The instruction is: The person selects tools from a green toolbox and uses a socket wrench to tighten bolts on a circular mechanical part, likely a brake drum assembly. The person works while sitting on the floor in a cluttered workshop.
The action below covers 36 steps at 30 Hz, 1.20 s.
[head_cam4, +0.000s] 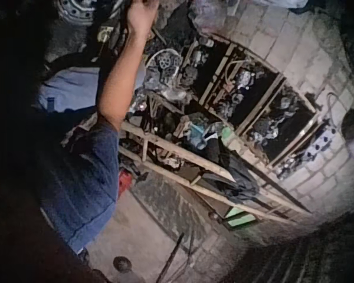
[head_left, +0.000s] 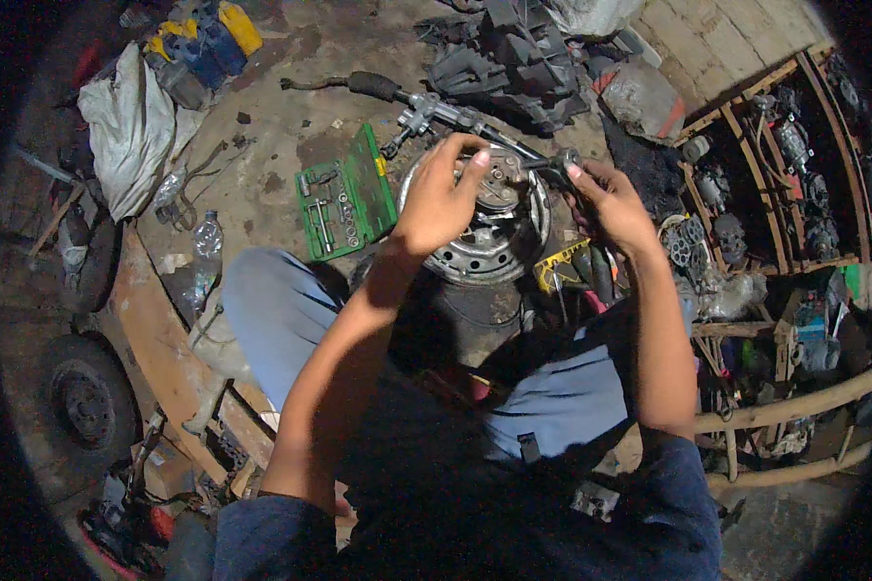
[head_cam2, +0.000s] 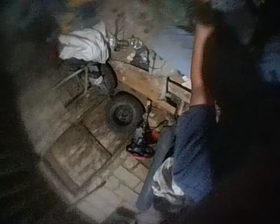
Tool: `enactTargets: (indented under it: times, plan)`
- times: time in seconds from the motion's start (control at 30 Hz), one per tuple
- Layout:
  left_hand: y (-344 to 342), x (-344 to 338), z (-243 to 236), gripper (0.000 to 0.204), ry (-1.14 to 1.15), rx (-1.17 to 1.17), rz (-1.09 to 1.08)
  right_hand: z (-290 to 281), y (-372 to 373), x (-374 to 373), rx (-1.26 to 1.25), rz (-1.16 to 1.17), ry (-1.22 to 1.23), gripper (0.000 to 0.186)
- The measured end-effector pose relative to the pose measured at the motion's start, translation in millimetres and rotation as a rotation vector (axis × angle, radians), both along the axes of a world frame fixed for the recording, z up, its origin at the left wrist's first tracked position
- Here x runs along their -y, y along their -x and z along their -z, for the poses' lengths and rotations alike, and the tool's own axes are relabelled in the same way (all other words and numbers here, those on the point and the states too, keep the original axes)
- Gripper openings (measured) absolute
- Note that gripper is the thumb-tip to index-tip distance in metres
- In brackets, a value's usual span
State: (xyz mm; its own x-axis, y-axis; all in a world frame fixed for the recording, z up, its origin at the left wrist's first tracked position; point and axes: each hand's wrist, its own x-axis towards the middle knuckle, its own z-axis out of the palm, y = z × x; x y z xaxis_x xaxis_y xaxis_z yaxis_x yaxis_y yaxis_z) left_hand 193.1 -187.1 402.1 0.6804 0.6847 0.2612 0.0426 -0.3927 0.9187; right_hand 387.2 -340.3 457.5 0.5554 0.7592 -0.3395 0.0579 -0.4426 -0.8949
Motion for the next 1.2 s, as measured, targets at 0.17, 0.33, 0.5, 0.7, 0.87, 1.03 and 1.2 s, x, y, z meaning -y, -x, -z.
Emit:
enactTargets:
  times: [0.17,0.33,0.5,0.7,0.87,1.03,1.2]
  plan:
    - [-27,-13,67,0.057,-0.3,-0.21,0.037,97,-28,27,-0.019,0.219,0.098,0.028]
    - [-37,-4,97,0.082,-0.326,-0.579,0.173,136,-1,30,-0.14,0.229,0.064,0.024]
    - [-41,-7,107,0.08,-0.414,-0.618,0.141,144,27,13,0.055,0.275,-0.079,0.027]
    - [-42,-8,105,0.087,-0.408,-0.646,0.162,196,1,15,0.346,0.238,-0.104,0.024]
    - [-40,-9,106,0.083,-0.362,-0.613,0.171,188,12,8,0.081,0.315,-0.094,0.024]
    - [-40,-8,99,0.076,-0.334,-0.613,0.177,148,53,-15,-0.182,0.449,-0.209,0.023]
    - [-43,-7,103,0.074,-0.357,-0.613,0.162,161,67,-34,-0.236,0.658,-0.264,0.022]
